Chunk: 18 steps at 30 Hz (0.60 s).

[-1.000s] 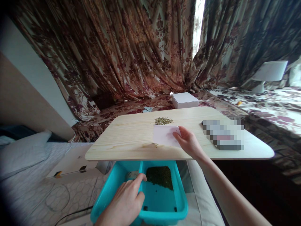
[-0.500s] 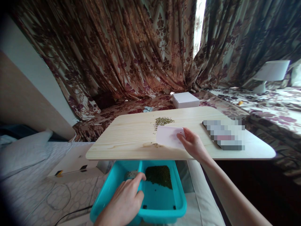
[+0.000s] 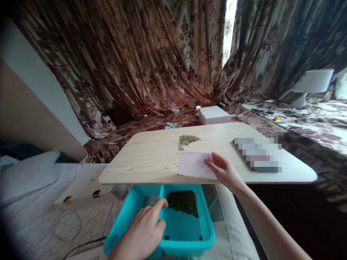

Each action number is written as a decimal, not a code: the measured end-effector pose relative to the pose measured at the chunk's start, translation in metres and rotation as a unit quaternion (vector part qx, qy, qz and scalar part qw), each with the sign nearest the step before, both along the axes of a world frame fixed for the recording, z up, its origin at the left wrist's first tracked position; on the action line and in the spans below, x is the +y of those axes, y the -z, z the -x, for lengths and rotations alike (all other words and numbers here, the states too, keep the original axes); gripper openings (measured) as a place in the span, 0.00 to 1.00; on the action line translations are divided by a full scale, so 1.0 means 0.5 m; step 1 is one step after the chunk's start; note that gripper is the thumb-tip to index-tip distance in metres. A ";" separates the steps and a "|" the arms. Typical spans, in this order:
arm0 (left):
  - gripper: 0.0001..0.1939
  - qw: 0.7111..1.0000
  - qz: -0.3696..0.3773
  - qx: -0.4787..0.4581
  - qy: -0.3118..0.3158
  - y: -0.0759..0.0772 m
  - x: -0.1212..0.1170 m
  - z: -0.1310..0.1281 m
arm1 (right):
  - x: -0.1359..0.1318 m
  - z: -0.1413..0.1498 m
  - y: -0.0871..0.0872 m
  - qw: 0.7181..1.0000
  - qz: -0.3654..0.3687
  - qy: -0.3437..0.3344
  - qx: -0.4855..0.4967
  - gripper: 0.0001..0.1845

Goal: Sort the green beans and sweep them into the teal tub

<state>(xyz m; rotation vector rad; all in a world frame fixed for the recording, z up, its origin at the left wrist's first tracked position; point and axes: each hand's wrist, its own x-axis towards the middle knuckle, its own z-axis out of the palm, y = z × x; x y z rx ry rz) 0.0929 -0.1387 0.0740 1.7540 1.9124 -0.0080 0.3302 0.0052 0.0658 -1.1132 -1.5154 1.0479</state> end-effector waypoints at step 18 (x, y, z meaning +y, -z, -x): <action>0.25 1.000 -0.008 -0.002 -0.003 0.002 -0.002 0.002 | 0.049 0.021 0.019 0.998 -0.044 0.034 0.014 0.21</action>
